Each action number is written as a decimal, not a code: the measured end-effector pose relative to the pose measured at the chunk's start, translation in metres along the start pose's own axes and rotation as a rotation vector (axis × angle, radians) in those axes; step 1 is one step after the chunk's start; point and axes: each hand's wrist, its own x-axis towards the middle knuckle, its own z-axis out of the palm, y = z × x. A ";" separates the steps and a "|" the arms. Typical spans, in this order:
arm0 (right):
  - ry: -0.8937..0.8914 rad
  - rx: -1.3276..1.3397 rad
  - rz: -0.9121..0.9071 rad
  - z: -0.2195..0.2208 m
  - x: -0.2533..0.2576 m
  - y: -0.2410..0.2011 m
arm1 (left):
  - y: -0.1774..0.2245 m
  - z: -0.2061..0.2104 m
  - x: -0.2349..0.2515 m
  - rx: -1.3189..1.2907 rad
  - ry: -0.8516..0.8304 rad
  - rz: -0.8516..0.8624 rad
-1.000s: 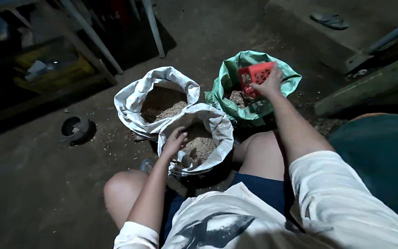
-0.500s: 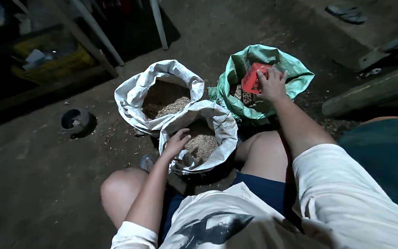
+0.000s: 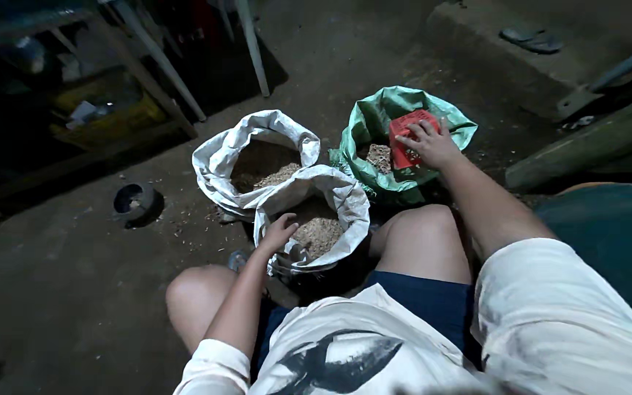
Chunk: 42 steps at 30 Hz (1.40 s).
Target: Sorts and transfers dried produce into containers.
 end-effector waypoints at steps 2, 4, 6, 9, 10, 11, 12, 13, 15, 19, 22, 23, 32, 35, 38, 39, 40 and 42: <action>0.046 0.026 0.012 0.001 -0.011 0.002 | -0.003 0.001 -0.005 0.094 -0.010 0.007; 0.083 0.020 -0.003 0.000 -0.018 0.006 | -0.001 0.003 -0.013 0.191 -0.028 0.009; 0.109 0.064 0.031 -0.003 -0.024 0.004 | 0.004 0.002 -0.027 0.230 -0.062 0.014; 0.152 0.116 0.082 -0.009 -0.026 0.004 | 0.021 0.000 -0.051 0.198 -0.071 0.044; 0.147 0.138 0.099 -0.008 -0.028 0.003 | 0.026 -0.001 -0.061 0.189 -0.062 0.050; 0.147 0.170 0.131 -0.009 -0.030 0.002 | 0.030 -0.003 -0.071 0.181 -0.049 0.057; 0.149 0.211 0.171 -0.012 -0.032 0.001 | 0.033 -0.005 -0.081 0.162 -0.032 0.066; 0.145 0.253 0.216 -0.015 -0.033 0.000 | 0.034 -0.008 -0.091 0.141 -0.006 0.074; 0.165 0.353 0.291 -0.018 -0.038 -0.004 | 0.033 -0.013 -0.112 0.099 0.049 0.079; 0.220 0.388 0.294 -0.012 -0.050 -0.006 | 0.028 -0.020 -0.152 0.043 0.144 0.098; 0.267 0.450 0.370 -0.006 -0.052 -0.003 | 0.026 -0.027 -0.168 -0.002 0.178 0.118; 0.267 0.486 0.401 -0.005 -0.053 -0.003 | 0.025 -0.031 -0.169 -0.013 0.180 0.113; 0.612 1.578 0.835 -0.004 -0.050 -0.013 | 0.031 -0.081 -0.121 -0.098 0.314 0.209; 0.510 1.615 0.801 -0.017 -0.042 -0.037 | 0.038 -0.104 -0.098 -0.125 0.428 0.233; 0.385 1.581 0.650 -0.032 -0.015 -0.069 | 0.036 -0.126 -0.068 -0.217 0.564 0.181; 0.353 1.584 0.590 -0.035 -0.003 -0.079 | 0.036 -0.132 -0.058 -0.258 0.592 0.168; 0.325 1.584 0.526 -0.037 0.009 -0.089 | 0.035 -0.138 -0.047 -0.291 0.607 0.163; 0.260 1.584 0.400 -0.040 0.033 -0.112 | 0.032 -0.150 -0.022 -0.298 0.632 0.176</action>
